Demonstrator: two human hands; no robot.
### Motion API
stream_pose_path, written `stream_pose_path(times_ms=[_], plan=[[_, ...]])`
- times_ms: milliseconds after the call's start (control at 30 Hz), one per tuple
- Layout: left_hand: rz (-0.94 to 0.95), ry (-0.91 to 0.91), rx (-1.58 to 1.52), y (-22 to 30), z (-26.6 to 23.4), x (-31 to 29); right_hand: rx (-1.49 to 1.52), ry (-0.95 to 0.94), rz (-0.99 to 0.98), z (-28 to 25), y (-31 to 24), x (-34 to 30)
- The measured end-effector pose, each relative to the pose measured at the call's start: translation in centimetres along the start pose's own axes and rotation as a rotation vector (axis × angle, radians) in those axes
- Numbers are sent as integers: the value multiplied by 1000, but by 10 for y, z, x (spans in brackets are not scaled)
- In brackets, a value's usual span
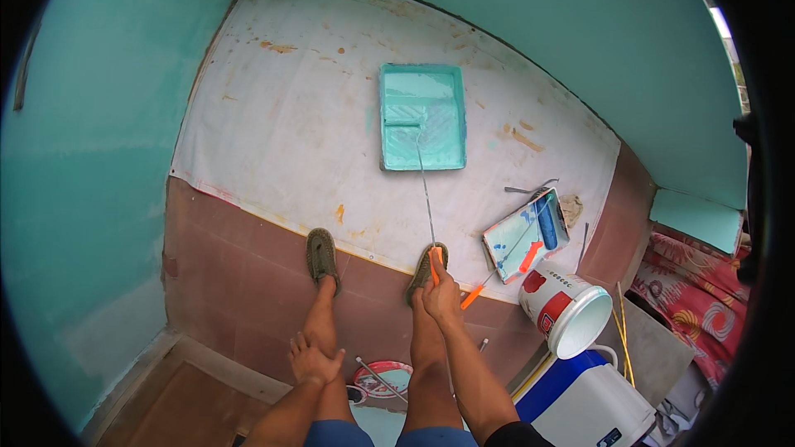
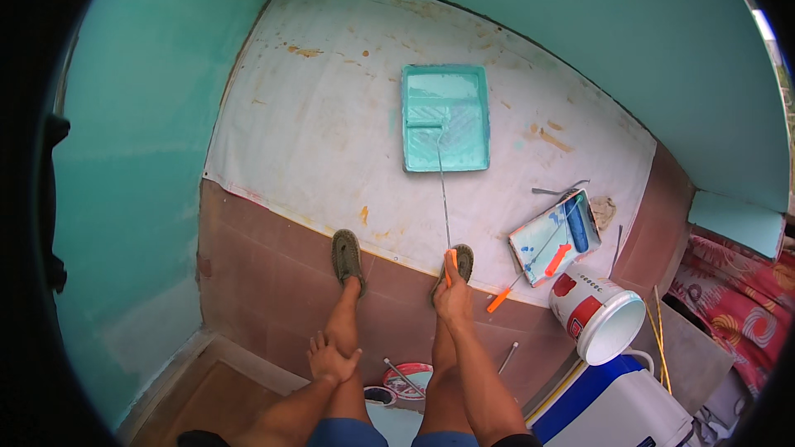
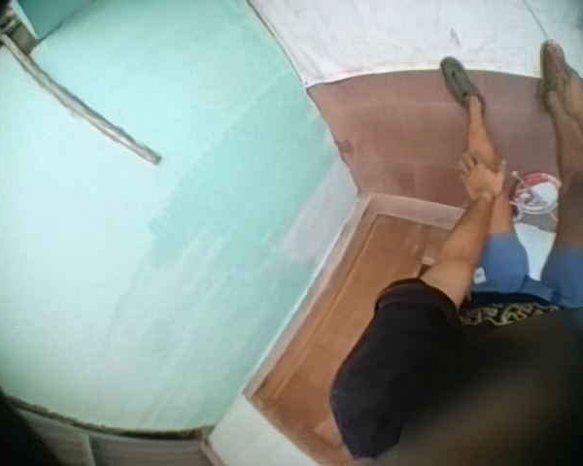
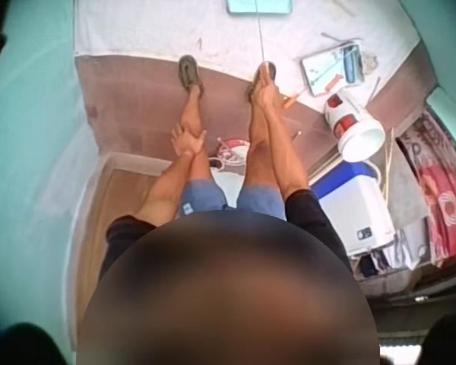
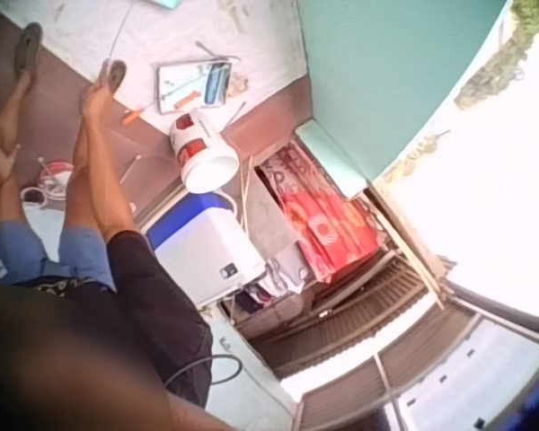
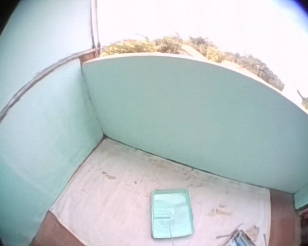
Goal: The person paints a wall with light green paint using a roller. They repeatedly dip the roller into a paint tray, apply paint to the wall in vertical strokes, and pour more paint from a bucket into the tray to continue.
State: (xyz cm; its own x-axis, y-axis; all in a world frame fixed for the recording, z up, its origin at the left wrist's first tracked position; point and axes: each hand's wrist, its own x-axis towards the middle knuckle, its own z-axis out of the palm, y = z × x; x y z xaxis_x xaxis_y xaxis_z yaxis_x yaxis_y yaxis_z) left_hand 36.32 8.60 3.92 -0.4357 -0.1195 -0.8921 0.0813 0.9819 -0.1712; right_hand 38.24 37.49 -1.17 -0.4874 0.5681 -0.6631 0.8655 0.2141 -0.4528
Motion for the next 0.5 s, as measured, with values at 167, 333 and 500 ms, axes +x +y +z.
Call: stream_pose_path(times_ms=[167, 333, 500], plan=[[9, 4, -6, -5, 3, 0, -33, 24, -8, 8, 0, 7], [8, 26, 24, -8, 5, 0, -47, 13, 61, 14, -32, 64], [25, 48, -25, -2, -2, 1, -14, 1, 51, 8, -4, -1]])
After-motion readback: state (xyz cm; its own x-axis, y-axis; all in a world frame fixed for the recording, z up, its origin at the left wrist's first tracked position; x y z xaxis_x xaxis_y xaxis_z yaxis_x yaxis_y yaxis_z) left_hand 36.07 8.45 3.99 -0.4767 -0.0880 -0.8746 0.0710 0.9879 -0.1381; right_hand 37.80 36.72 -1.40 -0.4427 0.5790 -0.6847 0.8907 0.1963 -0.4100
